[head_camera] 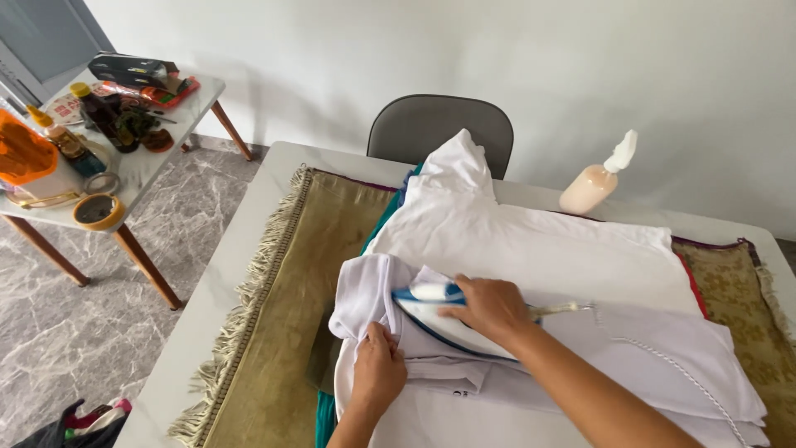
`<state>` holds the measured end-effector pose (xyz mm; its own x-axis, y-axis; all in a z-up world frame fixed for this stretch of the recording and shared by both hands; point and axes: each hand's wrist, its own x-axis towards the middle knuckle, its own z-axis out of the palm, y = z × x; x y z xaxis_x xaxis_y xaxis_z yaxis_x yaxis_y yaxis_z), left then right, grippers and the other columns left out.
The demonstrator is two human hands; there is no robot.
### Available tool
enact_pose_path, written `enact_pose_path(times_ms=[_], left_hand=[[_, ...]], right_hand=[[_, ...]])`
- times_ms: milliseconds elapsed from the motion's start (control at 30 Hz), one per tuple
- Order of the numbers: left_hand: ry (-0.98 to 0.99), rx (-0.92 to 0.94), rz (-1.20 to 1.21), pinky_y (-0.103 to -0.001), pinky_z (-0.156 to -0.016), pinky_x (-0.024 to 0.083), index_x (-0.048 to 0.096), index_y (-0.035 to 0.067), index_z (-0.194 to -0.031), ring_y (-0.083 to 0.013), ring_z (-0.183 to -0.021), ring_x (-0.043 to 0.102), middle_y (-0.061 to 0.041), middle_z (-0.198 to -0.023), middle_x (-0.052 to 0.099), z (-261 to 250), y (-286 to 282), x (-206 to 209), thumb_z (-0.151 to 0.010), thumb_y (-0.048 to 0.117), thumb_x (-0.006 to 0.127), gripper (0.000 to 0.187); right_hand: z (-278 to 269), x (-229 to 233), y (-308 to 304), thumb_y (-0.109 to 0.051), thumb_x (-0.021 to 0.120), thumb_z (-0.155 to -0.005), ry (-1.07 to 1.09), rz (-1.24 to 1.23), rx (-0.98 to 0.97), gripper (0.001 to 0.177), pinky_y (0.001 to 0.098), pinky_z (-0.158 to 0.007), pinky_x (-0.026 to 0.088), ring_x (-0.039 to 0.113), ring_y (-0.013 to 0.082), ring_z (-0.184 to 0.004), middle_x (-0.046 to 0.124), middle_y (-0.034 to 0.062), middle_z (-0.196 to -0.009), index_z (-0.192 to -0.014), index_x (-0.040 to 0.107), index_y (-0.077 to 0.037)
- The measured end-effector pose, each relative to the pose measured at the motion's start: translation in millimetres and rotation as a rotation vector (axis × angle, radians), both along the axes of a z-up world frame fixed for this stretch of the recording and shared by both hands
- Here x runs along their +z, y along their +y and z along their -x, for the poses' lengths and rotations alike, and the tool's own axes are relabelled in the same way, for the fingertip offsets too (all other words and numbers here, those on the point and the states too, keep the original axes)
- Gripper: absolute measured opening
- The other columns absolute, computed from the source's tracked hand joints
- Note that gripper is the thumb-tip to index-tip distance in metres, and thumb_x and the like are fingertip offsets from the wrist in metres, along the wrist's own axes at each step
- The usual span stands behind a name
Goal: The person irons a light purple polo shirt on a table, folds it, and places it on a nearby chair. They then iron and fold a white polo shirt, followed by a red polo shirt, stacking each folded item on the chair.
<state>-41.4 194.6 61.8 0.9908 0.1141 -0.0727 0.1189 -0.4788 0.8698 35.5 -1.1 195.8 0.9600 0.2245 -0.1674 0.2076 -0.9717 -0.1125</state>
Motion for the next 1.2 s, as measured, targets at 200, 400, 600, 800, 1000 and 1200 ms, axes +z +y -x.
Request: enact_pose_path(times_ms=[200,400,600,800,1000,1200], left_hand=[[-0.001,0.05,0.085,-0.045,-0.072,0.054,0.053,0.006,-0.102,-0.0331,-0.079,0.07,-0.013,-0.085,0.071,-2.3,7.5,18.1,-0.082,0.005,0.067,0.024],[-0.053,0.412,0.056,-0.04,-0.073,0.057,0.06,0.005,-0.108,-0.0276,-0.081,0.073,-0.013,-0.091,0.073,16.9,64.1,32.2,-0.088,0.011,0.064,0.022],[-0.044,0.573,0.098,-0.039,-0.077,0.056,0.059,0.003,-0.11,-0.0264,-0.084,0.073,-0.014,-0.094,0.074,24.4,84.3,23.2,-0.093,0.013,0.063,0.02],[-0.07,0.522,0.16,-0.037,-0.077,0.056,0.058,0.003,-0.111,-0.0218,-0.084,0.071,-0.012,-0.094,0.073,27.4,81.8,33.2,-0.093,0.014,0.063,0.022],[-0.032,0.599,0.157,-0.037,-0.074,0.056,0.057,0.002,-0.114,-0.0231,-0.081,0.07,-0.014,-0.094,0.071,42.6,107.7,32.4,-0.093,0.012,0.063,0.024],[-0.108,0.542,0.168,-0.035,-0.077,0.057,0.056,0.001,-0.114,-0.0207,-0.081,0.074,-0.012,-0.093,0.074,37.8,92.0,41.8,-0.093,0.01,0.063,0.024]], right_hand=[[-15.4,-0.7,44.8,-0.056,0.075,-0.083,0.005,-0.021,-0.122,0.056,0.0437,-0.077,0.056,0.072,0.0333,-0.088,0.075,0.014,-0.093,-0.111,0.069,-0.008],[56.4,5.8,4.2,-0.059,0.075,-0.079,0.032,-0.037,0.051,0.063,0.0451,-0.071,0.057,0.073,0.0329,-0.084,0.075,0.0126,-0.09,-0.117,0.067,-0.009],[41.9,-2.8,64.3,-0.052,0.073,-0.084,-0.113,-0.129,0.008,0.051,0.0479,-0.069,0.055,0.072,0.0353,-0.08,0.075,0.0146,-0.085,-0.109,0.068,-0.008],[53.8,2.7,58.5,-0.051,0.074,-0.087,-0.057,-0.126,0.044,0.054,0.0485,-0.069,0.054,0.071,0.0373,-0.08,0.074,0.0175,-0.086,-0.112,0.065,-0.005],[101.9,4.0,43.0,-0.052,0.077,-0.08,0.018,-0.082,0.087,0.056,0.0461,-0.071,0.056,0.072,0.0339,-0.082,0.074,0.0141,-0.089,-0.113,0.066,-0.009],[69.8,9.1,76.9,-0.052,0.076,-0.083,-0.091,-0.181,0.082,0.052,0.0466,-0.073,0.054,0.071,0.0355,-0.084,0.074,0.0154,-0.09,-0.105,0.068,-0.006]])
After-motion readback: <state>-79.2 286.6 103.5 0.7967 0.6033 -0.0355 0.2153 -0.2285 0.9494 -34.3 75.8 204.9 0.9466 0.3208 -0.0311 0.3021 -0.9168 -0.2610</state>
